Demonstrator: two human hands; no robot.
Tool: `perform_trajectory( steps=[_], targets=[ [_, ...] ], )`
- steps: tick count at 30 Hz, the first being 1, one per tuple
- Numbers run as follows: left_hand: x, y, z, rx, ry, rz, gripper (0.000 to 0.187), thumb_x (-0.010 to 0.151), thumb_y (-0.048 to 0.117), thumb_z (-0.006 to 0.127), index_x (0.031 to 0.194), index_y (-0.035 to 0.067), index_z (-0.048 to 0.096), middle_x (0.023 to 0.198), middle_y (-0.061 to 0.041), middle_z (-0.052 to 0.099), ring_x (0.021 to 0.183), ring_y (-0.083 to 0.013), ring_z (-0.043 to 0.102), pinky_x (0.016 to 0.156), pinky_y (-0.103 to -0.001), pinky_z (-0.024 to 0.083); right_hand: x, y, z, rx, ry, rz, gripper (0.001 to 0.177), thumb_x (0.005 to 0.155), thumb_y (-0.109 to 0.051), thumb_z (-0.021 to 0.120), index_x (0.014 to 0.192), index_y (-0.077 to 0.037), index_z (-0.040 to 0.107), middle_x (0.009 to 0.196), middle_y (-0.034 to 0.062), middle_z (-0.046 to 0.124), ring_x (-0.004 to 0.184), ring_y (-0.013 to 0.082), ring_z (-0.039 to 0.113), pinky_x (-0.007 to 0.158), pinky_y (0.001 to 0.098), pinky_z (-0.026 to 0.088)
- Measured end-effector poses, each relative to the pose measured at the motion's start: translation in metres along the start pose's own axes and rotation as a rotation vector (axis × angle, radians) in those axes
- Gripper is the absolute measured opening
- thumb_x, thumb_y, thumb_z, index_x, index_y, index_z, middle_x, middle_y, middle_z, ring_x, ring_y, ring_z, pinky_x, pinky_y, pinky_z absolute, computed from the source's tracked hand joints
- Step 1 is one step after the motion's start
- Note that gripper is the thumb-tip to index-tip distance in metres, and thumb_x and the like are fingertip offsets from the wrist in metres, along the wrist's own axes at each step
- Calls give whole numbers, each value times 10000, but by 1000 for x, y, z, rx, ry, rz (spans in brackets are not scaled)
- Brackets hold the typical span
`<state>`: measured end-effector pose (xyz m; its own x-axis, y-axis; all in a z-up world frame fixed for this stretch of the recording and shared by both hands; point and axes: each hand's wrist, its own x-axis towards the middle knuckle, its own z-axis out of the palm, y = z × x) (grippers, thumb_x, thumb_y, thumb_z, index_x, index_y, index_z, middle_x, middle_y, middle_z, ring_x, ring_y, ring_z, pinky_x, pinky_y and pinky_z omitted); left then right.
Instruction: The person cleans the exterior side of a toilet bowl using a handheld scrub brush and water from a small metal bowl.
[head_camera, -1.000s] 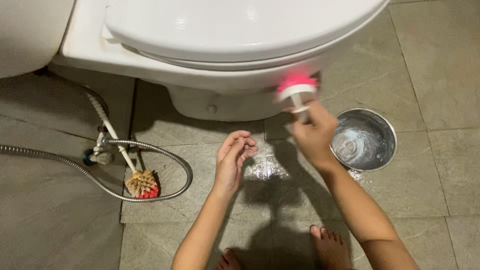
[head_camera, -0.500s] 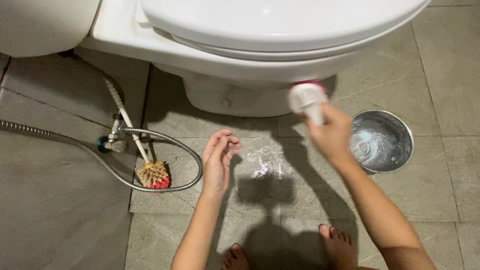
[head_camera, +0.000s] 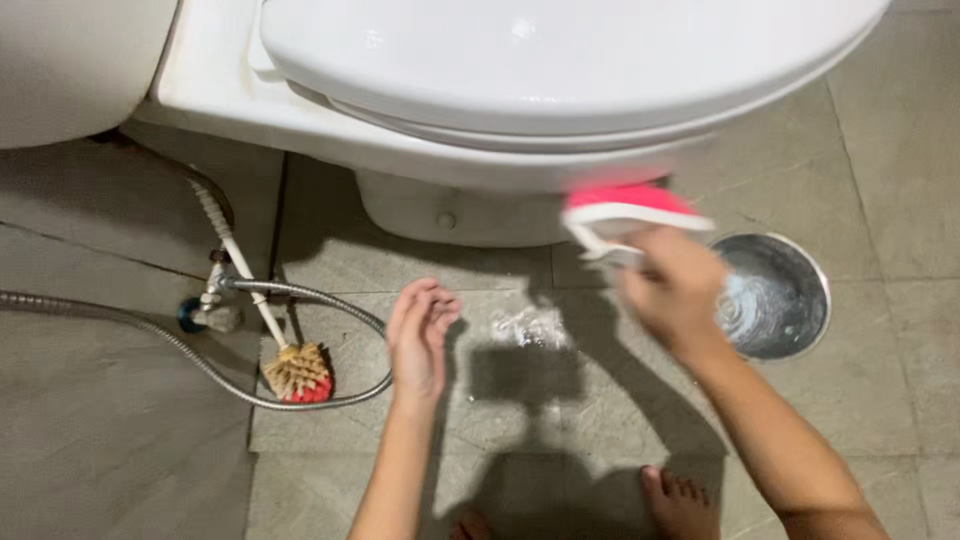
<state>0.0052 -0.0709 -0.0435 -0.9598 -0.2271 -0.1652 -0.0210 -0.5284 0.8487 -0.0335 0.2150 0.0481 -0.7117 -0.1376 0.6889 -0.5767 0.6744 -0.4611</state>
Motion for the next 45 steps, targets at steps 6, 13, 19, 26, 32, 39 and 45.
perform_trajectory(
  steps=[6,13,19,26,32,39,45],
  targets=[
    [9,-20,19,-77,-24,-99,210,1039,100,509,1168,-20,622,969,-113,668,912,-208,667,828,-323,556,14,-23,15,47,-118,-171,173,879,-29,687,1044,-56,730,859,116,697,735,240,690,658,364,548],
    [7,1,7,-54,2,4,193,1042,88,495,1132,-22,625,955,-121,669,886,-205,655,810,-320,568,9,8,36,-324,101,-308,104,945,-147,734,1013,-172,809,733,28,680,681,177,619,620,377,427],
    [3,-1,16,80,-16,115,172,1023,104,534,1106,-16,624,971,-108,670,883,-193,648,778,-292,574,4,58,17,-459,400,-246,190,995,-227,646,1030,-245,832,700,-3,419,755,199,479,919,427,284],
    [-52,37,100,1018,-252,1162,329,922,163,752,1188,36,606,1185,-129,611,1159,-295,574,1038,-425,480,7,14,49,-521,380,-475,135,1008,-303,729,1087,-244,821,763,-98,516,769,133,469,911,381,230],
    [-14,41,144,1344,-262,1287,268,917,48,740,1177,63,680,1127,-57,636,1101,-248,595,898,-393,472,1,36,47,-481,430,-397,158,940,-224,739,1048,-249,852,796,-87,562,820,143,504,946,398,253],
    [25,1,117,1464,-334,1476,68,1000,70,744,1061,70,714,935,-65,674,877,-154,543,702,-307,373,-33,61,31,-436,407,-407,175,936,-273,826,1069,-252,714,927,-37,443,919,194,414,928,408,246],
    [29,-3,84,1405,-171,1440,113,945,-3,679,1049,26,712,965,-93,684,975,-209,598,912,-353,514,-45,60,50,-308,213,-298,242,868,-122,791,1022,-155,607,982,45,437,989,229,409,877,419,302]
  ],
)
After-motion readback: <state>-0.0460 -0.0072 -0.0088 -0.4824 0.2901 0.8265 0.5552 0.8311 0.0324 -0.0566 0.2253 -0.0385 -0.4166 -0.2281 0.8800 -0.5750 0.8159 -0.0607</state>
